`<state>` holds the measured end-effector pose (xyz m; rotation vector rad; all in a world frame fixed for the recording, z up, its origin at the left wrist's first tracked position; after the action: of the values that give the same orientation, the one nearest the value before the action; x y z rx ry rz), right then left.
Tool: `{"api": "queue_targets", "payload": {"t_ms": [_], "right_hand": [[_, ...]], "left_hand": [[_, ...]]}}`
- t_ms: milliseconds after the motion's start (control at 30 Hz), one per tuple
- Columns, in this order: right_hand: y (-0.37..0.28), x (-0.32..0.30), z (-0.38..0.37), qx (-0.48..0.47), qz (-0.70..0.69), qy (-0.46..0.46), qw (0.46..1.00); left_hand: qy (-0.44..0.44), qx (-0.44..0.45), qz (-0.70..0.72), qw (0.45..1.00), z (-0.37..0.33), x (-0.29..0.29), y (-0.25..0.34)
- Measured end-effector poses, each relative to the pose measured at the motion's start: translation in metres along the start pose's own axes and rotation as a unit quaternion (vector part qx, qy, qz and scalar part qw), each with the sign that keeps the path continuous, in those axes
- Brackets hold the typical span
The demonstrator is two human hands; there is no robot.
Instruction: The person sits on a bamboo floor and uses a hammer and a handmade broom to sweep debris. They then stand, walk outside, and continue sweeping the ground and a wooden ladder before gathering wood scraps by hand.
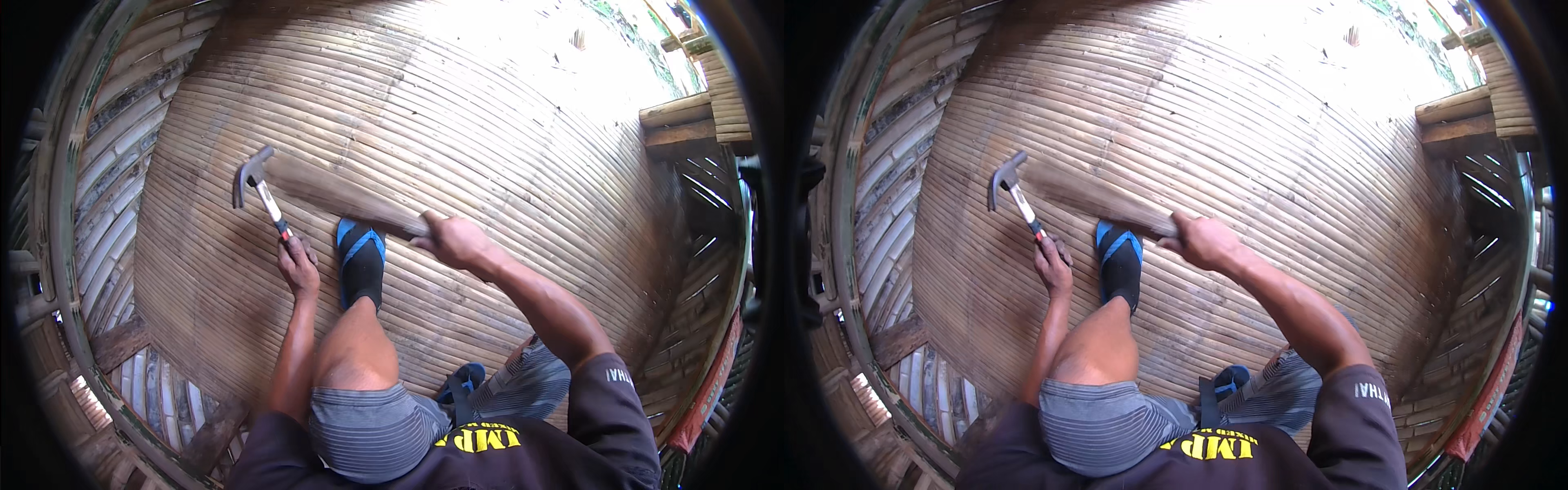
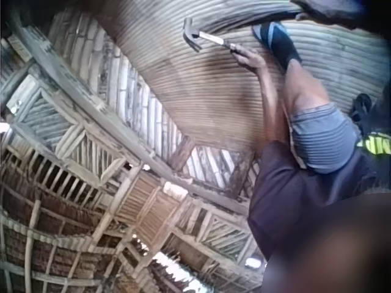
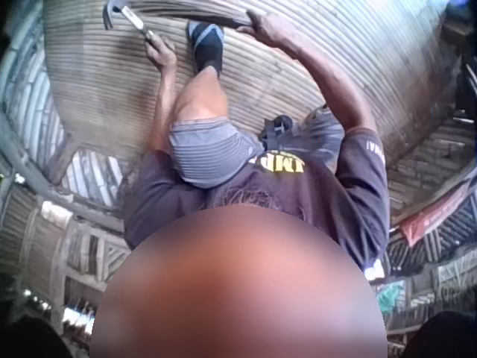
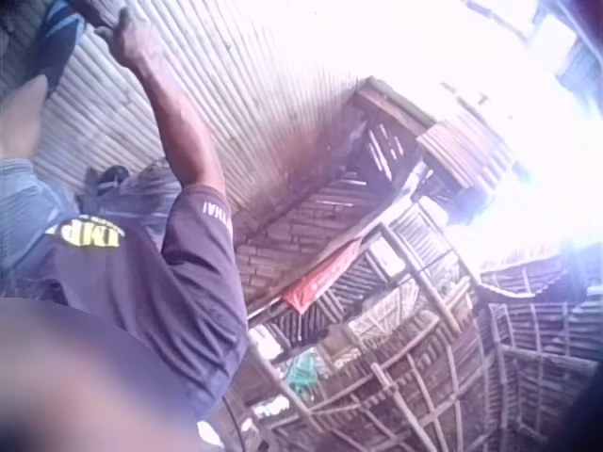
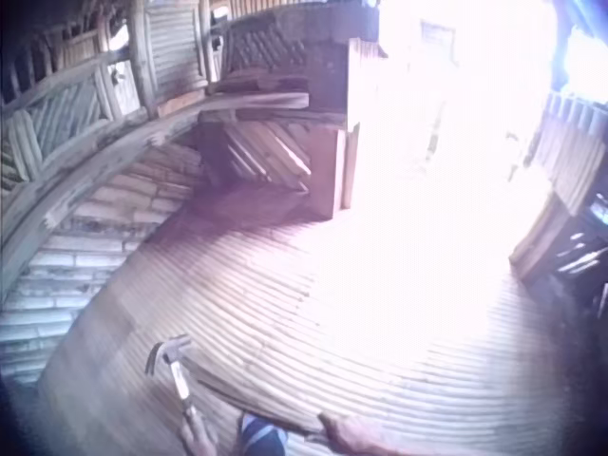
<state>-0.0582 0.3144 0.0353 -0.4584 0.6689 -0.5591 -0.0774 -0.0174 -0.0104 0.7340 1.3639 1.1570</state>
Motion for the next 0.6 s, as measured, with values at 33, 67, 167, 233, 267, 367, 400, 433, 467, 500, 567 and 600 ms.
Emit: {"api": "queue_targets", "payload": {"t_ms": [33, 67, 167, 233, 267, 367, 400, 433, 467, 500, 567, 600], "right_hand": [[0.021, 0.004, -0.007, 0.004, 0.001, 0.025, 1.000], [0.045, 0.001, -0.013, 0.008, 0.003, 0.051, 0.999], [0.176, -0.061, 0.012, 0.197, -0.237, 0.227, 0.924], [0.242, -0.117, 0.060, 0.202, -0.346, 0.454, 0.796], [0.264, -0.136, 0.086, 0.220, -0.316, 0.502, 0.774], [0.277, -0.145, 0.105, 0.121, -0.341, 0.519, 0.774], [0.271, -0.147, 0.105, 0.103, -0.299, 0.529, 0.787], [0.267, -0.138, 0.099, 0.079, -0.368, 0.494, 0.784], [0.260, -0.125, 0.095, 0.076, -0.400, 0.471, 0.783], [0.254, -0.113, 0.085, 0.071, -0.455, 0.443, 0.769], [0.243, -0.094, 0.074, 0.091, -0.479, 0.442, 0.753], [0.240, -0.086, 0.072, 0.114, -0.482, 0.444, 0.747]], "left_hand": [[0.002, 0.000, 0.015, 1.000, -0.002, -0.004, 0.006], [0.008, -0.001, 0.038, 0.999, -0.005, -0.009, 0.011], [-0.028, 0.024, -0.145, 0.989, -0.015, -0.025, 0.022], [-0.042, 0.029, -0.271, 0.961, -0.021, -0.016, 0.018], [-0.050, 0.065, -0.320, 0.944, -0.030, 0.001, 0.018], [-0.101, 0.107, -0.407, 0.902, -0.054, 0.073, 0.006], [-0.125, 0.145, -0.376, 0.907, -0.064, 0.097, 0.010], [-0.157, 0.180, -0.384, 0.892, -0.071, 0.119, 0.013], [-0.193, 0.206, -0.398, 0.873, -0.078, 0.140, 0.015], [-0.191, 0.248, -0.419, 0.853, -0.090, 0.159, 0.024], [-0.179, 0.328, -0.419, 0.827, -0.119, 0.199, 0.046], [-0.166, 0.373, -0.383, 0.829, -0.134, 0.222, 0.062]]}}
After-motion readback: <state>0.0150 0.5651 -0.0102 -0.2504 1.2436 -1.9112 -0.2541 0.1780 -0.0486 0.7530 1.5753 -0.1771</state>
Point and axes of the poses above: each hand's wrist, its own z-axis away from the middle knuckle, its own x-axis out of the palm, y = z × x, the point moved 8 cm from there along -z, towards the middle knuckle, and after that the axes turned 14 degrees about -z, right-handed, at the moved point
